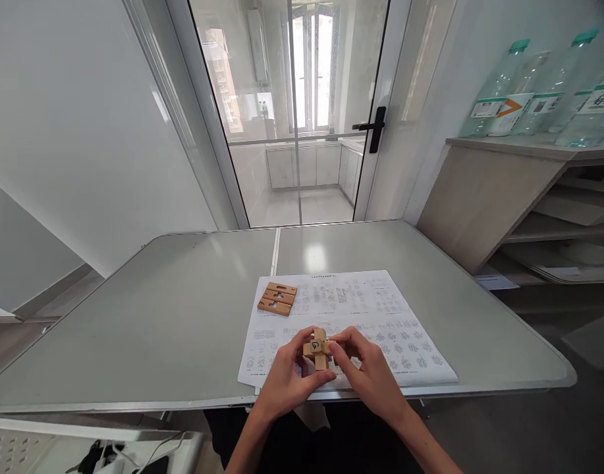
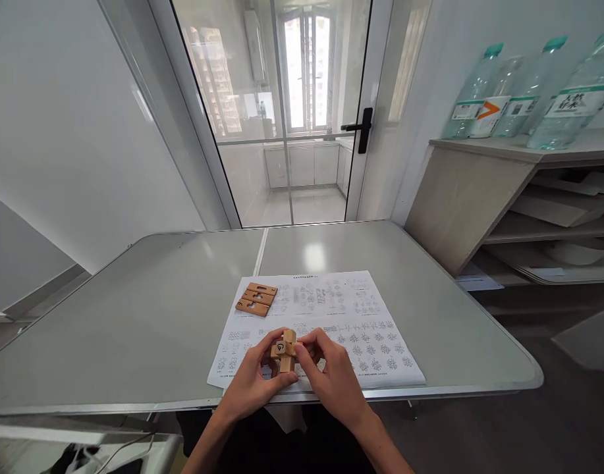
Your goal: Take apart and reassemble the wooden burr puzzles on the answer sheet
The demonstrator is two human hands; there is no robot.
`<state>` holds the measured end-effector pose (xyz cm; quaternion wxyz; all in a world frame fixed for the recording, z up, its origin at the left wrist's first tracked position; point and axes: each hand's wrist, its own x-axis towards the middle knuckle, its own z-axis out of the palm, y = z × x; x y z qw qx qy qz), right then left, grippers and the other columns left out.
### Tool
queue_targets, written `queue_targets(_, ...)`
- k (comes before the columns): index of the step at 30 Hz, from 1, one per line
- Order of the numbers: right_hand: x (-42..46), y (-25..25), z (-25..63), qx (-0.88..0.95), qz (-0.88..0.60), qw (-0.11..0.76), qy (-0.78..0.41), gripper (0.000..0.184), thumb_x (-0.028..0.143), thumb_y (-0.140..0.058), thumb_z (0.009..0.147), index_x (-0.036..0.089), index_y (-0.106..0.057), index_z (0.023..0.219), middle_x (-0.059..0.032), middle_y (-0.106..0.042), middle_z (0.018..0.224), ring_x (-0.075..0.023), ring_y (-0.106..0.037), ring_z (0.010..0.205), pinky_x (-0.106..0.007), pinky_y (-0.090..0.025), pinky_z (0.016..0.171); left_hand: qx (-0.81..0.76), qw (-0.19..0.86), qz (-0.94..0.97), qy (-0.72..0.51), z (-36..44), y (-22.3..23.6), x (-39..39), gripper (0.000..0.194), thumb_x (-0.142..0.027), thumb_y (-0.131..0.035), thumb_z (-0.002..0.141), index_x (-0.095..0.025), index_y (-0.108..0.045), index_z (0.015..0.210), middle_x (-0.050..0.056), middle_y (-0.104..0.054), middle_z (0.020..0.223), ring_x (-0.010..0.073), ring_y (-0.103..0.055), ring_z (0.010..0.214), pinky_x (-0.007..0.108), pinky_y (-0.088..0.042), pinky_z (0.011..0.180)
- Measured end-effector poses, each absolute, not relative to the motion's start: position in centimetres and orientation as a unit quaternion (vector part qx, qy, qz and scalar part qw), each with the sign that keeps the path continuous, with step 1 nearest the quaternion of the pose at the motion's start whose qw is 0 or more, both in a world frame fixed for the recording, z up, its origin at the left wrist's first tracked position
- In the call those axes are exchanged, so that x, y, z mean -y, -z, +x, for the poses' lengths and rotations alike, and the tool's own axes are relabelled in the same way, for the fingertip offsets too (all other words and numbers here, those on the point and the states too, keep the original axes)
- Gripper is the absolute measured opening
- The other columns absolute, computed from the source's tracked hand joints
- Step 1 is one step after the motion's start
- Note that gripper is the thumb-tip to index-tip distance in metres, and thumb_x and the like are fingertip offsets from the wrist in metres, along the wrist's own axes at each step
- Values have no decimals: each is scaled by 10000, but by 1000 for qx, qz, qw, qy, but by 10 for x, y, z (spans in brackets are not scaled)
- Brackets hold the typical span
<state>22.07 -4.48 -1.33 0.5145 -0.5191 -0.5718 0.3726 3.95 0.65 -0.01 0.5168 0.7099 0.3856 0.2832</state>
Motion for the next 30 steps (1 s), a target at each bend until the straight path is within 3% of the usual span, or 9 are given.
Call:
queue_targets(5,47,10,222,624,-518,484,-330,197,444,-544,1038,254,-593,1026,-11,-670,850,-192,-621,745,-320,-511,714,-379,532,702,-284,36,-2,-6,682,-380,-830,788,-273,-542,1397,45,-694,1123,191,-614,864,311,-518,774)
queue_targets(8,49,8,224,651,-505,483,-295,143,389,-545,1040,263,-610,1059,-25,-671,921,-193,-609,762,-328,-520,728,-364,540,704,-282,34,-2,-6,739,-368,-797,812,-285,-472,1471,45,-701,1096,221,-644,913,358,-529,853)
queue_targets(11,50,8,226,670,-488,482,-285,137,360,-550,1038,274,-620,1118,-37,-668,973,-200,-613,778,-344,-533,751,-355,542,708,-279,32,-1,-6,621,-394,-704,895,-268,-500,1467,58,-702,1129,250,-658,1000,399,-519,939)
queue_targets(14,51,11,229,678,-477,476,-293,179,355,-550,1042,279,-600,1195,-48,-652,1019,-205,-620,819,-361,-552,779,-343,553,704,-284,31,0,-6,547,-453,-666,933,-245,-546,1425,81,-690,1245,281,-652,1111,409,-493,1008)
queue_targets(19,50,17,236,696,-504,435,-270,400,303,-610,1007,316,-515,1395,-85,-556,1301,-202,-640,919,-403,-587,871,-361,555,683,-309,32,2,-4,575,-557,-596,979,-238,-480,1444,99,-668,1299,284,-630,1154,406,-467,1022)
queue_targets(26,41,16,232,735,-479,397,-268,250,216,-487,1049,292,-610,1253,-72,-590,1282,-225,-661,1058,-388,-568,923,-362,536,705,-291,31,2,-3,554,-608,-376,1047,-241,-478,1449,87,-670,1249,268,-613,1136,428,-416,1063)
queue_targets(30,41,9,231,724,-470,414,-287,214,258,-463,1074,262,-640,1194,-81,-627,1225,-224,-654,1019,-378,-551,906,-359,527,718,-279,32,2,-3,665,-589,-551,973,-272,-389,1535,58,-680,1154,246,-619,981,397,-475,929)
